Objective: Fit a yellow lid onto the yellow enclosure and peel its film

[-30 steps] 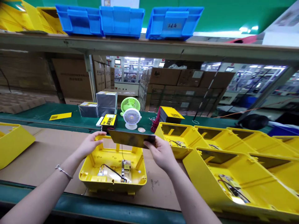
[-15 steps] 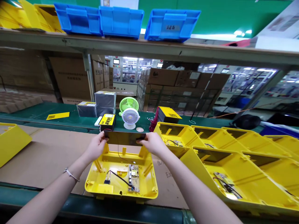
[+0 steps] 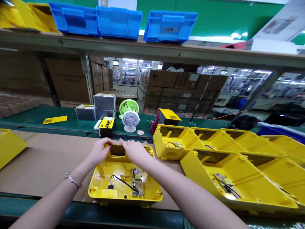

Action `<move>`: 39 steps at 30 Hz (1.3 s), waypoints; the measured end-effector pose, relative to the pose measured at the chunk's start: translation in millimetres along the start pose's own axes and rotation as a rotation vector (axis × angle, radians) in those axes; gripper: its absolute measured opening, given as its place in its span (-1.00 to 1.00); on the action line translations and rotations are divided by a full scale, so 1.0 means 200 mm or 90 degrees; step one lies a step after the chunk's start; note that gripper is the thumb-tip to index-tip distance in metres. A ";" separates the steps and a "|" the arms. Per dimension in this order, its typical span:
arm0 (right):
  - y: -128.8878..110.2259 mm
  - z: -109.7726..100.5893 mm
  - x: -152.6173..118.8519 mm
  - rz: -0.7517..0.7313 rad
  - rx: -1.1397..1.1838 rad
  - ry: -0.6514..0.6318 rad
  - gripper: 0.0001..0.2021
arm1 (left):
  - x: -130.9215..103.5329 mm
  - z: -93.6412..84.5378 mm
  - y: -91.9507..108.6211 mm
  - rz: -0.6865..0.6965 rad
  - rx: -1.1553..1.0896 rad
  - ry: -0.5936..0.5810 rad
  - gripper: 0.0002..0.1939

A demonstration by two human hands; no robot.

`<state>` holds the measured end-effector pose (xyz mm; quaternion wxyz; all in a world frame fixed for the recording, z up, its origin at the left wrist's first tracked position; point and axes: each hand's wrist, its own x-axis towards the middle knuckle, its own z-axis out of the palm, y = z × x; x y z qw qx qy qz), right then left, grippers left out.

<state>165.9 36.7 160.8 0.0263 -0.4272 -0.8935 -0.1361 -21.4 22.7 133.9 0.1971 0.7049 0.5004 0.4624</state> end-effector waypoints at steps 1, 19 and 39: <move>0.02 0.00 0.01 -0.004 0.012 -0.015 -0.56 | 0.00 0.00 0.00 -0.002 0.000 0.000 -0.79; -0.11 -0.08 0.08 -0.039 -0.031 0.050 -0.69 | 0.08 -0.09 -0.10 -0.142 -0.038 -0.124 -0.65; -0.22 -0.09 0.09 -0.153 0.060 -0.089 -0.55 | 0.26 -0.22 -0.05 -0.152 0.083 -0.364 -0.74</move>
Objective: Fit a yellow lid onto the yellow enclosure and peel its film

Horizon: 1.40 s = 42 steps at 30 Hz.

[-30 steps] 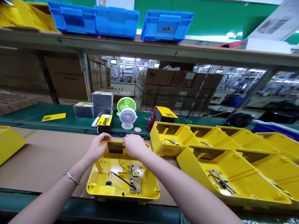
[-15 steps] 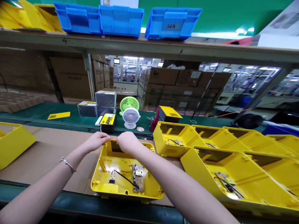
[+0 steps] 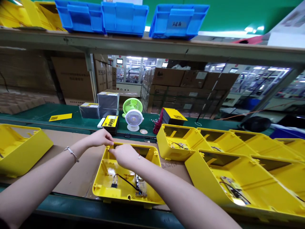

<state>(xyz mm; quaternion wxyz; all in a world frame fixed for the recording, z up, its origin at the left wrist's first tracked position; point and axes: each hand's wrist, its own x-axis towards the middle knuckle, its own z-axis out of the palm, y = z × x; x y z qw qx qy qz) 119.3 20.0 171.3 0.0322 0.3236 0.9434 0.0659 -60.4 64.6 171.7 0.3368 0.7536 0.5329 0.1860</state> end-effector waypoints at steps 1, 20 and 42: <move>-0.01 0.02 0.00 0.000 -0.003 -0.001 -0.53 | 0.02 0.00 0.01 -0.005 0.017 -0.007 -0.77; 0.39 0.03 -0.40 0.196 0.016 0.229 -0.81 | 0.04 0.11 0.04 0.007 0.058 0.078 -0.86; 0.33 0.02 -0.56 0.238 0.358 0.272 -0.47 | -0.33 0.15 0.13 0.046 -0.010 0.084 -0.21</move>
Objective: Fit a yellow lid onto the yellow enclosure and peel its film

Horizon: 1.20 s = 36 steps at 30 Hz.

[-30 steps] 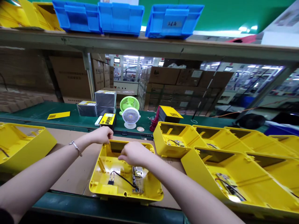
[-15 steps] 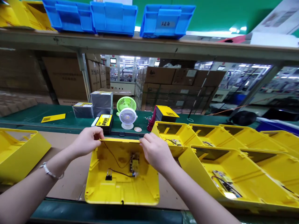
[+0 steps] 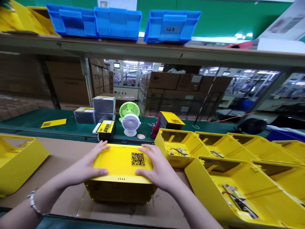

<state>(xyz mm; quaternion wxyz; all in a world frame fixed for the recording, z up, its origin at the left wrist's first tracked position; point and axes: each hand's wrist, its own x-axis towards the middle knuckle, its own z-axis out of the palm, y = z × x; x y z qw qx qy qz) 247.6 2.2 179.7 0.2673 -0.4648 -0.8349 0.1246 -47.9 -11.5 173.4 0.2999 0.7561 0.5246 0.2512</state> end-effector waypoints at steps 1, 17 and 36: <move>0.02 0.01 0.04 0.053 0.023 -0.010 -0.31 | 0.04 0.02 0.00 -0.012 0.005 0.040 -0.17; 0.11 0.15 0.25 0.211 0.147 0.003 -0.73 | 0.60 -0.05 -0.22 0.036 0.055 0.145 -0.56; 0.12 0.16 0.24 0.206 0.185 0.037 -0.70 | 0.54 -0.18 -0.53 -0.001 0.138 0.434 -0.86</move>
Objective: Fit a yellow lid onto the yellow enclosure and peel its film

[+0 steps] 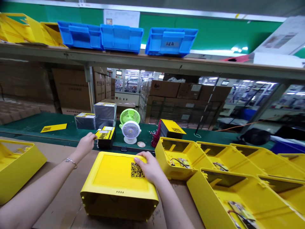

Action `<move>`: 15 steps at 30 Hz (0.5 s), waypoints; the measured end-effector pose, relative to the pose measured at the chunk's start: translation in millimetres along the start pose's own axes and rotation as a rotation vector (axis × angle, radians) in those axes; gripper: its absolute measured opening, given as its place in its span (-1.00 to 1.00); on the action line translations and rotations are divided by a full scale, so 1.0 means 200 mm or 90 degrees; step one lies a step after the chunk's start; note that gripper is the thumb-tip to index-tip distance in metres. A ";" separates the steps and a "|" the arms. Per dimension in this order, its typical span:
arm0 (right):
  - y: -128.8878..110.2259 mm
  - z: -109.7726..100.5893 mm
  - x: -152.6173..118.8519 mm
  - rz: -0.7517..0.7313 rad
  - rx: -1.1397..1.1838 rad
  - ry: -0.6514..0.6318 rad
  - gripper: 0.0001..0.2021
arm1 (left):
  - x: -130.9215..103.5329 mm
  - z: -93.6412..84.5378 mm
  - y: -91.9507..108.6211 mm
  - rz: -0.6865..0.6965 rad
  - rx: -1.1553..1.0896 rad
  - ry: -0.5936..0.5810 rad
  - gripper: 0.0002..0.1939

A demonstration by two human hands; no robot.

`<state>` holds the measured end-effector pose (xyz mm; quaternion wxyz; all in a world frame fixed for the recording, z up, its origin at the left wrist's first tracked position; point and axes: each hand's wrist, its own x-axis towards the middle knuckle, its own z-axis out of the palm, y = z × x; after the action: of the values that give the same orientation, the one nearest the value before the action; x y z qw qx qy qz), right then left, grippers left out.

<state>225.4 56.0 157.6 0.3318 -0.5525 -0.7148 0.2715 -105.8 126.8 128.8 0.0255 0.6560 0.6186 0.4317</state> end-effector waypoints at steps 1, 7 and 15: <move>0.00 0.00 0.00 -0.002 -0.002 0.002 -0.70 | 0.02 -0.04 0.03 -0.004 -0.021 0.035 -0.87; -0.03 -0.01 -0.02 0.008 -0.020 0.014 -0.71 | 0.09 -0.27 0.25 -0.040 -0.234 0.199 -0.72; -0.13 -0.04 -0.12 -0.150 -0.099 0.172 -0.72 | -0.25 -0.53 0.58 -0.190 -0.691 -0.055 -0.63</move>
<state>220.8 26.7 178.2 0.4102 -0.5207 -0.7423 0.0982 -71.0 4.1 234.7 0.4455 0.4713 0.3922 0.6524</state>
